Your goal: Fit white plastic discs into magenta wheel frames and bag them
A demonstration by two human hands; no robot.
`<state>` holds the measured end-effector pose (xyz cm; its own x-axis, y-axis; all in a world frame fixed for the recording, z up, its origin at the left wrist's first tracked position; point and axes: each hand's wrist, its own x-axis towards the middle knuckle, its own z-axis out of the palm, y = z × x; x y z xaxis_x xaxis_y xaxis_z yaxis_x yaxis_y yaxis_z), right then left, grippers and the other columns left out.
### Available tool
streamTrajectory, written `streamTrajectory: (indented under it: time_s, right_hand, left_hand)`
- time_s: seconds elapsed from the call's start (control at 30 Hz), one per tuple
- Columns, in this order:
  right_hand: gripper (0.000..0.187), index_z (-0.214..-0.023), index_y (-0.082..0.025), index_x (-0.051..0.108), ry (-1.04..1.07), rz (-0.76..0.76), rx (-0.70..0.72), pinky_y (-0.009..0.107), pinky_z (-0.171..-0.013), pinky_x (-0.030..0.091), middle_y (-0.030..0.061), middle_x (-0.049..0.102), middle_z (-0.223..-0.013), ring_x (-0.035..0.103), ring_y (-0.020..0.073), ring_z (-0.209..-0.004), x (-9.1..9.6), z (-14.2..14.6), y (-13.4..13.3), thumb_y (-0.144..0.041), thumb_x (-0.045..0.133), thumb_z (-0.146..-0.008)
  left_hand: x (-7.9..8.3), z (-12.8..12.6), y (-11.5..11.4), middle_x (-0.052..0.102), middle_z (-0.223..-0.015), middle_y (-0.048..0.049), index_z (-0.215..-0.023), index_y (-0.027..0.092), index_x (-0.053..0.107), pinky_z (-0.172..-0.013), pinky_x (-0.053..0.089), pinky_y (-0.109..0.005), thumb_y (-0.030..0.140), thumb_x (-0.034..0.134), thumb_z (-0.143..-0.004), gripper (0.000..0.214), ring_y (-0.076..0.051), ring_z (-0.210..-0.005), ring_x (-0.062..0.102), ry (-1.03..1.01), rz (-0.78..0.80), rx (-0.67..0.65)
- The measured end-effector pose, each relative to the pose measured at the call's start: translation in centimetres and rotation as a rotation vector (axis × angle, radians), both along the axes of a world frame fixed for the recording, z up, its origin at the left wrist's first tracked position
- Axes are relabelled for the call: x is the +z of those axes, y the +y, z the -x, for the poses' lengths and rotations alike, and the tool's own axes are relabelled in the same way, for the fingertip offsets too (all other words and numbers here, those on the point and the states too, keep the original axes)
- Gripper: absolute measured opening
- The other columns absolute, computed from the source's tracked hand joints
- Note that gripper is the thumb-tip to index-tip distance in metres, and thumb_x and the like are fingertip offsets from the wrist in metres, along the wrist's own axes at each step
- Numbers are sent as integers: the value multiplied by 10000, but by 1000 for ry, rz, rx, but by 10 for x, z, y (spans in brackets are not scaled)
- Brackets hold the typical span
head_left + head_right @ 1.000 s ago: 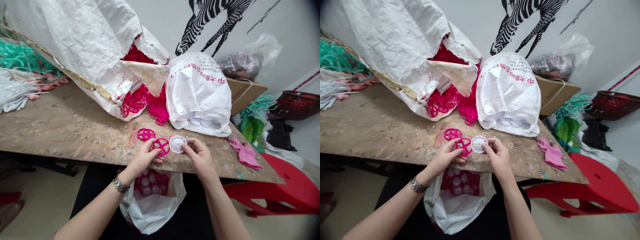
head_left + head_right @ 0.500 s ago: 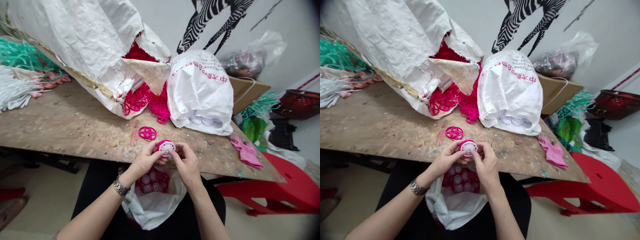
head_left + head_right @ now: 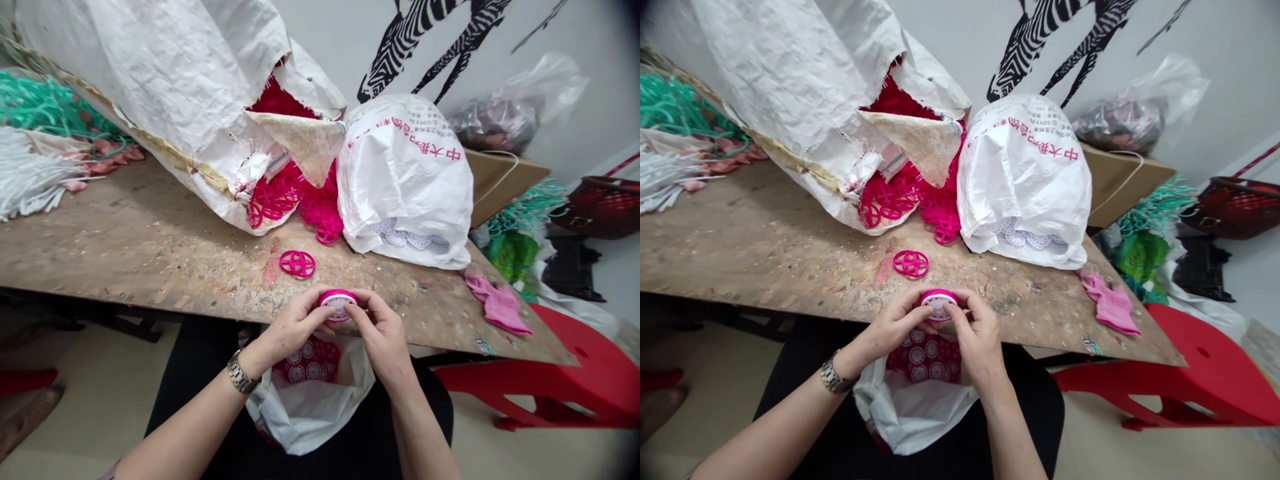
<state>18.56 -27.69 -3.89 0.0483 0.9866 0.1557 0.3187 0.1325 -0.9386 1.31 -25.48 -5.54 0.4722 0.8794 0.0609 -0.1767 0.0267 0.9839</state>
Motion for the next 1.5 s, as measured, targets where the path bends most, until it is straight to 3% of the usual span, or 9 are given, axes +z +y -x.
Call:
streamTrajectory:
  time_s: [0.2,0.33,0.47,0.6,0.73,0.93,1.23,1.33,1.5]
  right_hand:
    - [206,-989,-218,686,43,26,47,295,-718,489,13,705,-897,643,178,-786,4,5,-7,-388,626,-891]
    - [141,-902,-219,689,8,-32,-7,279,-703,469,-1,680,-825,617,165,-759,5,8,-14,-344,626,-890]
    - [114,-811,-210,673,-15,-82,-73,259,-680,453,-10,647,-749,595,154,-731,2,11,-16,-292,628,-874]
    - [129,-807,-202,671,84,-5,-56,251,-647,464,-9,654,-725,604,154,-694,-1,11,-12,-312,629,-858]
    - [161,-826,-196,675,142,62,-60,268,-657,484,7,676,-740,619,173,-707,-2,7,-8,-354,643,-841]
    - [199,-976,-208,671,141,56,24,297,-723,508,25,707,-867,644,194,-791,1,5,-12,-369,616,-873]
    - [131,-950,-216,678,88,-36,-42,298,-775,489,15,699,-866,635,196,-826,-3,11,-19,-298,601,-882]
    - [142,-947,-208,679,127,-14,-30,291,-759,493,12,697,-853,634,192,-809,-6,10,-16,-308,608,-875]
    - [170,-975,-206,661,156,46,13,290,-753,500,16,693,-873,636,191,-811,-10,5,-14,-342,612,-885]
  left_hand:
    - [7,0,-5,616,-922,-32,-1125,192,624,-632,543,-257,415,486,-976,301,-156,-758,636,134,-122,20]
    - [9,-1,-10,604,-868,-22,-958,169,627,-717,466,-262,341,460,-992,242,-147,-791,576,268,-304,89]
    - [9,-4,-13,565,-777,0,-869,164,603,-701,399,-265,313,443,-996,253,-135,-734,522,340,-390,155]
    - [17,-4,-12,576,-797,-1,-880,172,592,-704,401,-268,330,420,-1004,265,-143,-758,535,406,-349,111]
    - [23,-1,-11,621,-874,-7,-1047,206,588,-696,453,-270,368,497,-965,203,-159,-780,581,457,-265,6]
    - [12,-3,-12,633,-811,0,-1239,237,520,-545,517,-262,390,525,-939,337,-136,-568,602,237,-24,-12]
    - [16,-4,-15,585,-725,22,-1143,207,566,-551,495,-232,342,533,-946,242,-113,-556,572,297,-171,87]
    - [17,-3,-13,605,-773,8,-1246,226,532,-544,512,-244,369,517,-950,329,-128,-573,595,303,-128,30]
    - [14,-1,-15,627,-803,-5,-1461,257,344,-590,563,-284,336,512,-942,551,-154,-601,642,277,-3,-35]
